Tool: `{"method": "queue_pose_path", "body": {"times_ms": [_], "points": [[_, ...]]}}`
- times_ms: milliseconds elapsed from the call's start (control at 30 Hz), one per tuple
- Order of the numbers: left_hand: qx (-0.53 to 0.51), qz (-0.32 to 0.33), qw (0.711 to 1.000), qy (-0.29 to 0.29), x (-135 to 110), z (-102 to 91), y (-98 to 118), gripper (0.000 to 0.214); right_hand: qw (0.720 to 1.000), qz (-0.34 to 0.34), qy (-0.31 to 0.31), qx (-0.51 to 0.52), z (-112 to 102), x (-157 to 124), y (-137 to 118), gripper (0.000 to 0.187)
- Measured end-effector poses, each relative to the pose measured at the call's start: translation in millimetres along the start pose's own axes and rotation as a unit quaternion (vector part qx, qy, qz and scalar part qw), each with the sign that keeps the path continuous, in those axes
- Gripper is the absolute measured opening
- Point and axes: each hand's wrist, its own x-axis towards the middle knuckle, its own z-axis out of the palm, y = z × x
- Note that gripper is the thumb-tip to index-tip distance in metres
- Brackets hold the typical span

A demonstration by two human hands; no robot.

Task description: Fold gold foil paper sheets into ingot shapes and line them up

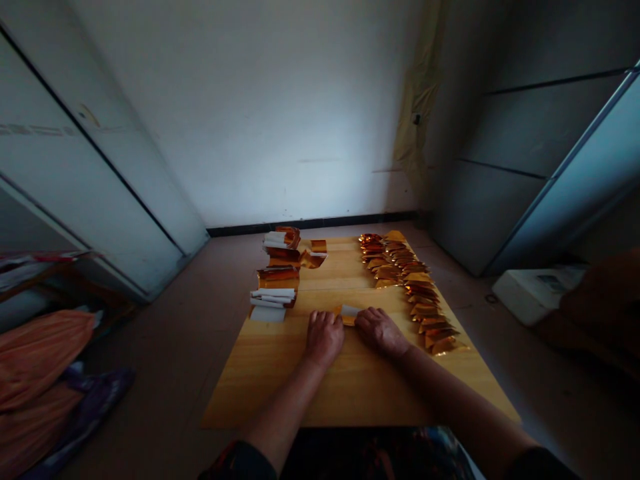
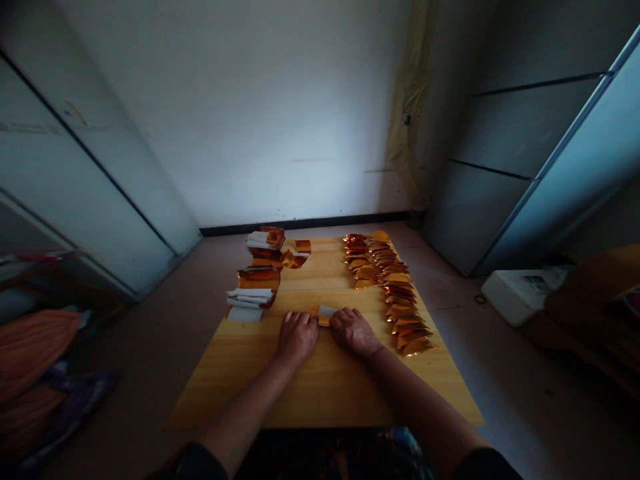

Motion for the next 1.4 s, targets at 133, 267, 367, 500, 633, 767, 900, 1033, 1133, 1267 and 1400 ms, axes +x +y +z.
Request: {"method": "queue_pose_path", "body": {"times_ms": [133,267,367,500,633,767,900,1033,1133,1267,1400], "points": [[-0.002,0.012,1.000,-0.006,-2.1,-3.7,-1.3,0.027,0.997,0.030,0.023,0.068,1.3,-2.8,10.1,0.019],[-0.031,0.029,0.999,-0.013,-7.9,-9.5,-3.9,0.023,0.993,0.041,0.025,0.111,2.7,-1.1,15.5,0.015],[-0.046,0.050,0.997,-0.026,-13.3,-11.9,-6.3,0.027,0.992,0.050,0.018,0.113,1.1,1.1,14.1,0.015],[-0.042,0.058,0.996,-0.049,-16.9,-12.3,-8.1,0.031,0.992,0.072,-0.004,0.099,-2.4,4.8,9.3,0.017],[-0.038,0.062,0.996,-0.057,-16.8,-12.3,-7.9,0.026,0.990,0.117,-0.034,0.069,-4.2,11.8,6.4,0.019],[-0.030,0.058,0.996,-0.067,-16.2,-13.4,-6.6,0.025,0.986,0.148,-0.062,0.050,-4.1,19.7,6.2,0.018],[-0.027,0.058,0.996,-0.066,-17.2,-12.7,-6.0,0.025,0.983,0.160,-0.084,0.033,-6.5,24.5,4.8,0.017],[-0.034,0.062,0.996,-0.053,-19.4,-9.4,-5.8,0.025,0.982,0.159,-0.095,0.026,-11.2,26.3,2.0,0.019],[-0.038,0.055,0.997,-0.049,-20.1,-7.3,-4.6,0.031,0.982,0.159,-0.101,0.024,-13.4,27.2,0.7,0.019],[-0.035,0.044,0.996,-0.064,-19.9,-5.9,-2.9,0.041,0.979,0.165,-0.115,0.023,-14.0,29.4,0.5,0.018],[-0.022,0.030,0.996,-0.077,-20.6,-4.2,-1.2,0.039,0.977,0.173,-0.121,0.035,-12.0,29.9,2.2,0.018]]}}
